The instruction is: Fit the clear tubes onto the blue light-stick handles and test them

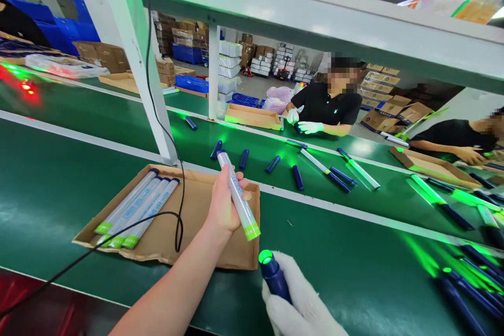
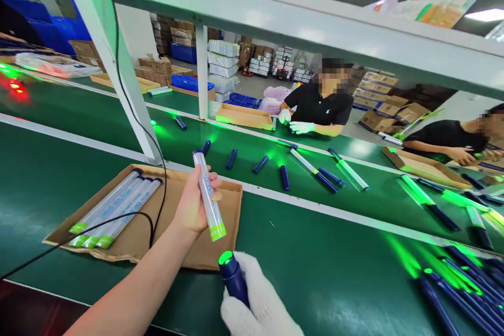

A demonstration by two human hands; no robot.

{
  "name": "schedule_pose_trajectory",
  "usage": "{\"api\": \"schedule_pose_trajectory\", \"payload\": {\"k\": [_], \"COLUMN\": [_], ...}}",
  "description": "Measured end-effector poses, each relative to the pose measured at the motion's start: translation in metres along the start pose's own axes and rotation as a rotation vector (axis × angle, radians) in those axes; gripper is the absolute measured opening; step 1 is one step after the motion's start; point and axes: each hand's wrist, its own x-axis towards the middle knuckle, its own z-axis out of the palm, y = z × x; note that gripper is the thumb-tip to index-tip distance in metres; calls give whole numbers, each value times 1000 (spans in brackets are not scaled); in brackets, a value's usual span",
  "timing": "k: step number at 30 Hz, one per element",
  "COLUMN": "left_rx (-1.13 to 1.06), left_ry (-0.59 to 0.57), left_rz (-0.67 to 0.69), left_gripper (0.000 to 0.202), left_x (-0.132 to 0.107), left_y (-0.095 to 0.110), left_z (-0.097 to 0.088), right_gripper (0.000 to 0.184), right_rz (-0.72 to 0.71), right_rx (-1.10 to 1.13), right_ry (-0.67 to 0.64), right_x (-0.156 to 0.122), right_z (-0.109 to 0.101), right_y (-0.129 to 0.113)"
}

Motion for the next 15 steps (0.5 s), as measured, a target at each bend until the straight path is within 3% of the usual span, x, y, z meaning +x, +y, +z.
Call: {"api": "schedule_pose_trajectory", "payload": {"k": [2,5,11,15], "left_rx": [-1,-24,41,131], "left_ry": [8,-24,-83,-126], "left_rz": [-27,-64,-36,13], "left_gripper": [20,21,43,53], "left_x": [-5,-13,-14,-15], "left_y": [-9,-17,-27,-28], "left_z": [2,2,-5,-7], "right_gripper": [48,52,37,40], "right_rz": [81,77,41,53], "right_rx": [190,308,339,265], "right_ry": [-53,-85,-116,-102], "right_x": [-10,-9,-5,-4], "right_z": [12,14,11,12], "right_y": [-3,-8,-10,-11]}}
